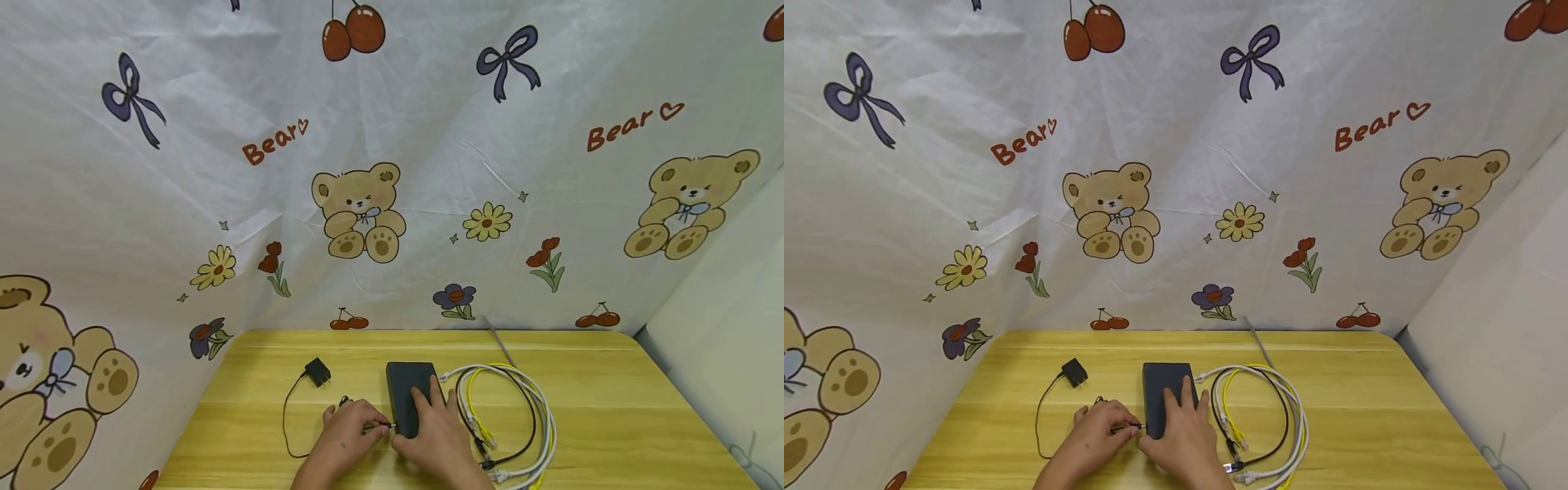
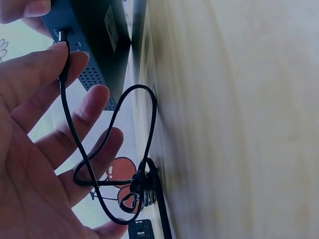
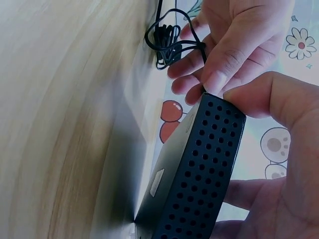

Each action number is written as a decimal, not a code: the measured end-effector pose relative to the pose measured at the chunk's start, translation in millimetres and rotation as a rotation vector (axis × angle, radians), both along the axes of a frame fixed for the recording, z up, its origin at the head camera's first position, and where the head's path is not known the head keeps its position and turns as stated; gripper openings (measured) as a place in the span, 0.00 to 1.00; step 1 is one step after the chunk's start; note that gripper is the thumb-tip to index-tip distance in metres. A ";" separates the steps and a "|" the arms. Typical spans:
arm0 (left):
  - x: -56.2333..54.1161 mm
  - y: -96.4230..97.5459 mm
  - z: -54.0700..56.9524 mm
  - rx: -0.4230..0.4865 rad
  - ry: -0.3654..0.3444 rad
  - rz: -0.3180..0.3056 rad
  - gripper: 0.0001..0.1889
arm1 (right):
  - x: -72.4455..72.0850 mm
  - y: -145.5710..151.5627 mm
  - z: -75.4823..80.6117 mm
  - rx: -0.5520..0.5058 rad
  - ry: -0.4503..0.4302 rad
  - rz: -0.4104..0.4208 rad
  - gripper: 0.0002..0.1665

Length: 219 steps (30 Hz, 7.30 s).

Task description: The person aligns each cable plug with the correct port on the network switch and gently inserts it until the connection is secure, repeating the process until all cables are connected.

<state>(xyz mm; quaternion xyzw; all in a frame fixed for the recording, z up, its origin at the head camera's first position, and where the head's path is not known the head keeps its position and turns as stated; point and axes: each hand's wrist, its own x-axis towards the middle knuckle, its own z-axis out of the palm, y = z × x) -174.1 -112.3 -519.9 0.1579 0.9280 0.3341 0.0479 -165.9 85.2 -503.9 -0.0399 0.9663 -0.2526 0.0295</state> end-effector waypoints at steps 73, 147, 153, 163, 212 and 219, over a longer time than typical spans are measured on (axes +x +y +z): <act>-0.6 14.4 -7.5 -0.035 0.072 0.051 0.02 | 9.5 -21.7 -8.9 0.097 0.104 0.043 0.54; 4.6 2.8 5.5 0.038 -0.094 0.119 0.25 | -20.3 93.5 18.3 -0.070 -0.200 -0.014 0.44; 3.2 2.7 4.6 0.064 -0.090 0.132 0.23 | -24.3 93.3 10.6 -0.003 -0.259 -0.037 0.47; 2.3 1.8 3.0 0.083 -0.081 0.114 0.22 | -28.0 95.2 -1.1 0.057 -0.217 -0.039 0.38; -15.8 51.2 3.5 -0.101 -0.130 0.121 0.43 | -24.6 107.2 14.8 0.152 -0.064 0.247 0.23; -19.5 54.8 2.7 -0.063 -0.177 0.109 0.46 | -39.0 111.4 12.8 0.243 0.078 0.377 0.15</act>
